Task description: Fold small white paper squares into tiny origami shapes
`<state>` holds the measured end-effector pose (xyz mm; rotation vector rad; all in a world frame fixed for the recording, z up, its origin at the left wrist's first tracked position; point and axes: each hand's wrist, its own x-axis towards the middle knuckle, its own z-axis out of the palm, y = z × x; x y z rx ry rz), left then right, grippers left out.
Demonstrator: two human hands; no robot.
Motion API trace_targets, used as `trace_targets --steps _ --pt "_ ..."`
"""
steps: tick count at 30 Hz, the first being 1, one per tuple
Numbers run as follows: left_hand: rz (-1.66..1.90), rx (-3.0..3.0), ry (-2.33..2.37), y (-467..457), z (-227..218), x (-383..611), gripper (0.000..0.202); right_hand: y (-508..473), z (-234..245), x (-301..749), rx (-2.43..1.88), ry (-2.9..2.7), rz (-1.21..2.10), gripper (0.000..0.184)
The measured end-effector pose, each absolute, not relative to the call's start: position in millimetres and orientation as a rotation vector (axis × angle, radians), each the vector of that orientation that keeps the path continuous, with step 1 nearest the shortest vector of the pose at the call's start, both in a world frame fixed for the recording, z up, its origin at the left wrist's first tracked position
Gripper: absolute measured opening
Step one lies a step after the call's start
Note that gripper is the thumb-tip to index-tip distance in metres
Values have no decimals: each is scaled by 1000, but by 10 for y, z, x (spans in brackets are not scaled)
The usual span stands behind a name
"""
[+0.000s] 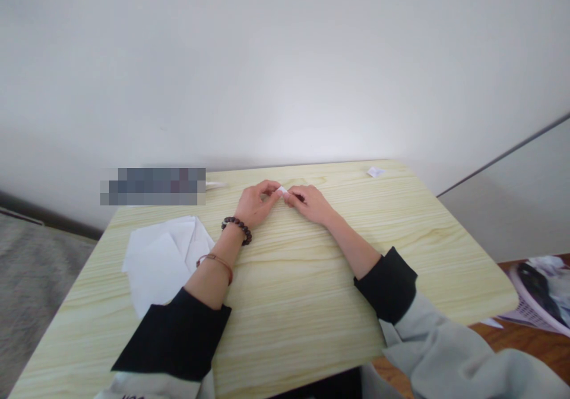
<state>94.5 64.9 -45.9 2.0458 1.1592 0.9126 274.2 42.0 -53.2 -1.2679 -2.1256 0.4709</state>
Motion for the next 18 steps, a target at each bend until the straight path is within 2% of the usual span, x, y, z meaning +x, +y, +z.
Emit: trace_targets --steps 10,18 --pt "876 2066 1212 640 -419 931 24 407 -491 2722 -1312 -2240 362 34" --pt "884 2044 1178 640 -414 939 25 408 -507 2729 -1318 -2203 397 34"
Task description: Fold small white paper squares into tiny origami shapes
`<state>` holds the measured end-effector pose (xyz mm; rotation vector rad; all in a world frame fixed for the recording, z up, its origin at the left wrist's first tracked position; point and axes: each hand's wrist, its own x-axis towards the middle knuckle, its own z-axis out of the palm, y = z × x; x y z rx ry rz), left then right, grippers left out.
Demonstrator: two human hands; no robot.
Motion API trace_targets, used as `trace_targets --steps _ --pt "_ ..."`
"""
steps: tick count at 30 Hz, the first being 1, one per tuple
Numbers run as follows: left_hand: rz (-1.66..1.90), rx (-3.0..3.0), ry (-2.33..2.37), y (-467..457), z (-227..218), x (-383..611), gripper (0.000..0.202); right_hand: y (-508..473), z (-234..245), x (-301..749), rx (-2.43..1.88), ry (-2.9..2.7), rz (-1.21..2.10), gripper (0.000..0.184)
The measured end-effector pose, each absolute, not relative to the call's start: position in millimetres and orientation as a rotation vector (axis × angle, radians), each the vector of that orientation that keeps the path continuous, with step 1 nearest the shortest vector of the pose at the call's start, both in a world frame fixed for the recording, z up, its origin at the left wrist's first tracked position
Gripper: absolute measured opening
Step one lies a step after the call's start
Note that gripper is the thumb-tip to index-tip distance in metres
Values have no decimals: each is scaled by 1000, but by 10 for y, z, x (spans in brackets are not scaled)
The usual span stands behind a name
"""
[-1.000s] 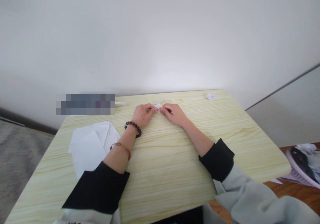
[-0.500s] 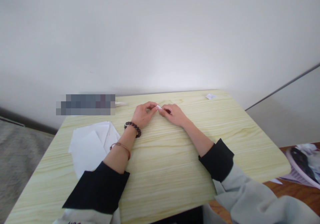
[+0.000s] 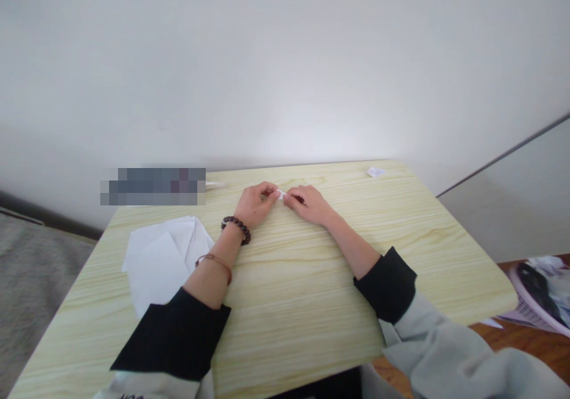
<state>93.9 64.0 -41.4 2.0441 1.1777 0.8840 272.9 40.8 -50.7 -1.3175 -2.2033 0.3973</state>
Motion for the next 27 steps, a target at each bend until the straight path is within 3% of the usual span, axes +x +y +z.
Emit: trace_targets --steps 13,27 --pt "884 1995 1160 654 -457 944 32 416 -531 2728 -1333 -2012 547 32" --pt "845 2018 1172 624 -409 946 33 424 -544 2723 -1326 -1940 492 30"
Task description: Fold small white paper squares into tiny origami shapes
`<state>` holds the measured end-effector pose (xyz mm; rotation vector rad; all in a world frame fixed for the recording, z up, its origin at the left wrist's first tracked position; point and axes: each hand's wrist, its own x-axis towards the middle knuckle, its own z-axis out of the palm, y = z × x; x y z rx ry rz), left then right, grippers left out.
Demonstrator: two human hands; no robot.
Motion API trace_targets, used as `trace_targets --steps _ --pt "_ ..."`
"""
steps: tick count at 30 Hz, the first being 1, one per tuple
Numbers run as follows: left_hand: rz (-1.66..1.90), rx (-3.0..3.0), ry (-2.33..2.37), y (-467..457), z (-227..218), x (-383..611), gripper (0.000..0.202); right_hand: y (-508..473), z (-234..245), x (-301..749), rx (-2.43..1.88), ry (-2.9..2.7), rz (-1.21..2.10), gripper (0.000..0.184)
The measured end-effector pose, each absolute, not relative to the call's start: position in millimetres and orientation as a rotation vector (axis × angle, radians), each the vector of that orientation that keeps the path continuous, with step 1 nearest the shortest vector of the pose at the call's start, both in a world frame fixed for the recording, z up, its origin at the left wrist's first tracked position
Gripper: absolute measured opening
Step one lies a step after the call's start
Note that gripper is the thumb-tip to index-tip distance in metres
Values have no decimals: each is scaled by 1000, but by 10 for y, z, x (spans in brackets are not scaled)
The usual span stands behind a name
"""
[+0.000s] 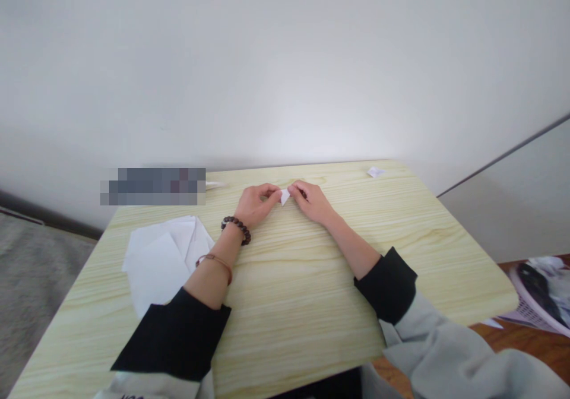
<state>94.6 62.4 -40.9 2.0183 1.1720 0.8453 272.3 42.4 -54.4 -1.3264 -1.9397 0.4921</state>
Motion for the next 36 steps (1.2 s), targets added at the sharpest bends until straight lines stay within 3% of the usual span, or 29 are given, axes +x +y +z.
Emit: trace_targets --steps 4,19,36 --pt "839 1984 1188 620 -426 945 41 421 -527 2722 -1285 -1960 465 28" --pt "799 2051 1087 674 -488 931 28 413 -537 2720 -1282 -1988 464 27" --pt "805 2127 1113 627 -407 923 35 433 -572 2748 -1232 -1993 534 28"
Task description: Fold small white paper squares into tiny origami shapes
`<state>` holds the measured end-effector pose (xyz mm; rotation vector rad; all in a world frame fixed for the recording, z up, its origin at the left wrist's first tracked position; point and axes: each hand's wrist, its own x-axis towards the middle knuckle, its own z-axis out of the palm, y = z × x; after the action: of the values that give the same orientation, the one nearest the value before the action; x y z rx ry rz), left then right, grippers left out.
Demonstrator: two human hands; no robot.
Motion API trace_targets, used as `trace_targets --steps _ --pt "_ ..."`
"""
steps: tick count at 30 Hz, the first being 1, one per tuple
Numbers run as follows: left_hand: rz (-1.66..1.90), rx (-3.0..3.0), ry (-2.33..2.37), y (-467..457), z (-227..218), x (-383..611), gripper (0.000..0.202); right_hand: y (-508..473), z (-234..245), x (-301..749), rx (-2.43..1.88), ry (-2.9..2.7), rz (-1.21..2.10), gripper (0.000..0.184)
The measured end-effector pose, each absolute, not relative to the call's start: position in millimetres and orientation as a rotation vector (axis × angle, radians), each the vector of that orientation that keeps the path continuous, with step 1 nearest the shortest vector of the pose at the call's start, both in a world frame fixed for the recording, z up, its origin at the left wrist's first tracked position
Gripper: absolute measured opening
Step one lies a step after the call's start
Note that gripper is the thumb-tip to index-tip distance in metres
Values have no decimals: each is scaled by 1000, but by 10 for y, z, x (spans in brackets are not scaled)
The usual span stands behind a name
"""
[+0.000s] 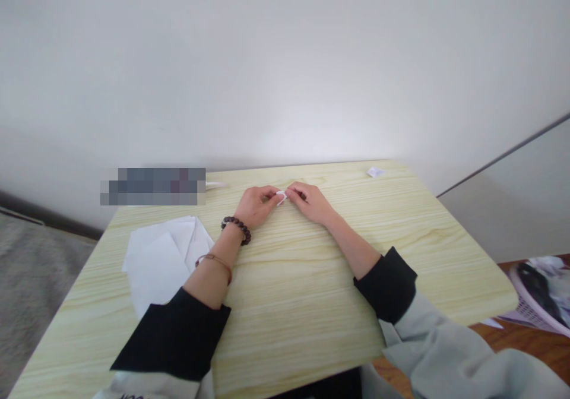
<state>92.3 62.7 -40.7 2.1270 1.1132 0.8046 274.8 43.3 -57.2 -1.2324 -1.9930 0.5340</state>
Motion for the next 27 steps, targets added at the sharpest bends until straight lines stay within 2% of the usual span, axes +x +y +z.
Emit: trace_targets --steps 18,27 --pt "776 2060 1099 663 -470 930 31 426 -564 2727 -1297 -1947 543 26" --pt "726 2106 1141 652 -437 919 38 424 -573 2728 -1301 -1974 535 27"
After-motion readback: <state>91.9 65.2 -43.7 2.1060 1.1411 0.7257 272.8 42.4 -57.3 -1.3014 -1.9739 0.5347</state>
